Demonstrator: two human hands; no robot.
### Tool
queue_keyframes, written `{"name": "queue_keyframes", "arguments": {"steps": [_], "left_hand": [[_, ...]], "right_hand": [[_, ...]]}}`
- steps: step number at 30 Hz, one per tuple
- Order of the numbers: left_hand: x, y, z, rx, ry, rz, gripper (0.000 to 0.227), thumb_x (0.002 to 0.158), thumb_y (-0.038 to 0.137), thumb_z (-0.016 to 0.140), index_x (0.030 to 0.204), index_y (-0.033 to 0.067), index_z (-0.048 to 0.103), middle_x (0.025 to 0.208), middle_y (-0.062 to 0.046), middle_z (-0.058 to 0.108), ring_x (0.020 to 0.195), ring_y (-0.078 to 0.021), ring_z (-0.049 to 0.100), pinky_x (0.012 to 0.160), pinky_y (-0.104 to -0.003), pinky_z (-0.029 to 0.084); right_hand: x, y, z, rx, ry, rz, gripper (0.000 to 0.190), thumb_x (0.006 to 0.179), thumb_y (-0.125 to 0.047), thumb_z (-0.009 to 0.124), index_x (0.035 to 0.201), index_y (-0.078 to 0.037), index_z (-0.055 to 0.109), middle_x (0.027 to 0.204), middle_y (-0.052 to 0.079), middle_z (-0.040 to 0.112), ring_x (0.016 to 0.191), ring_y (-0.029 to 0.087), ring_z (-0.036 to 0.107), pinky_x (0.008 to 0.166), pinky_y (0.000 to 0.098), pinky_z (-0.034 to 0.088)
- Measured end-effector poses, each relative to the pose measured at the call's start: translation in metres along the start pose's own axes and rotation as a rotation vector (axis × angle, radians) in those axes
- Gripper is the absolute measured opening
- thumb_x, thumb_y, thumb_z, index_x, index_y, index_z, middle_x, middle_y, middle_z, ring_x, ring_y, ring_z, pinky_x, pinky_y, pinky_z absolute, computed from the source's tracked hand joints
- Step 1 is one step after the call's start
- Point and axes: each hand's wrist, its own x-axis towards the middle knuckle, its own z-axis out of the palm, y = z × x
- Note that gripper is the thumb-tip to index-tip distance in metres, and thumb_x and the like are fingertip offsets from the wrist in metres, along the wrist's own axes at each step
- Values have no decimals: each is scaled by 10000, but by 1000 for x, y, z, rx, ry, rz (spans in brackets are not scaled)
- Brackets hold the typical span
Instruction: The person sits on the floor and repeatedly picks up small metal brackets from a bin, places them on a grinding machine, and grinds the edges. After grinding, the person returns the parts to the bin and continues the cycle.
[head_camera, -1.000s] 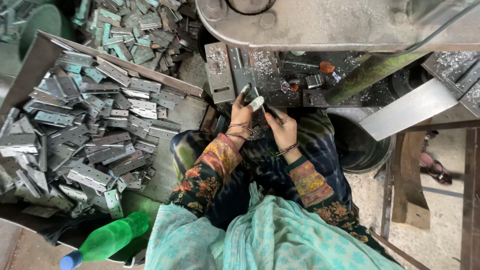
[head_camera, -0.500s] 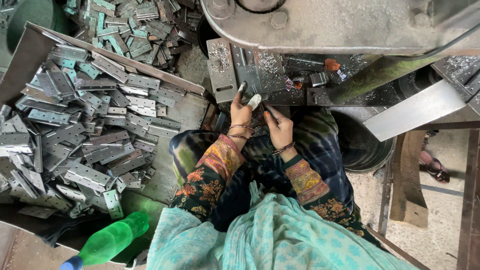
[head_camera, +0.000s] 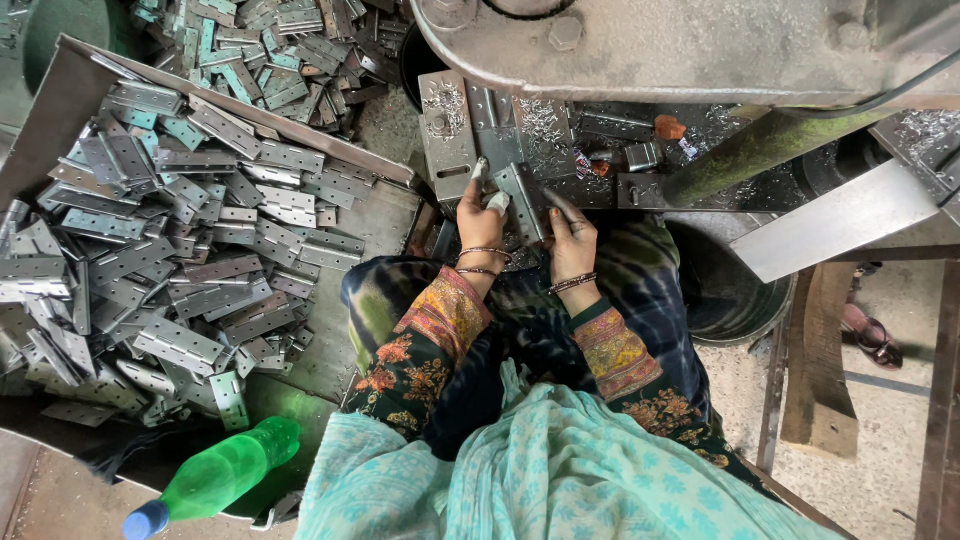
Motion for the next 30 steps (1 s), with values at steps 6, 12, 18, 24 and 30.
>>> {"name": "queue_keyframes", "arguments": {"steps": [6,12,18,24,30], "left_hand": [[10,5,-5,48,4,142,620,895,-122,576,1488,28,478,1184,-21,664,973,-122,627,787,-214,504],[28,20,-6,415,50,508,545,830,-110,674,1358,-61,547,1248,-98,553,1176,-248,639,982,-290,522],[27,48,0,788,-49,539,444,818,-8,743,1242,-69,627,1187,-183,653,1101,-324,691,946,-353,544],[2,73,16,1162,-37,658,334,871,55,735,1193,-17,682,1305,-216,653,1098,-445,661,890,-460,549],[-13,90,20,1188,-258,793,371,872,116,717,1231,32,675,1384,-227,595,1206,-437,618,992,-462,546]], "right_hand": [[0,1,11,131,-30,70,338,1042,-60,571,1368,-5,637,1233,96,705,991,154,702,804,326,605],[17,31,8,241,-105,71,363,969,63,580,1330,36,611,1245,112,683,1096,212,691,958,400,610],[19,57,0,210,-63,40,412,957,97,594,1365,41,604,1227,133,662,1093,204,671,975,407,612],[16,65,-3,33,-103,-75,479,938,133,592,1408,46,585,1294,117,646,1110,174,656,984,379,622],[10,60,14,-194,-92,-244,561,898,147,574,1433,-19,539,1438,32,527,1109,147,629,934,299,592]]}}
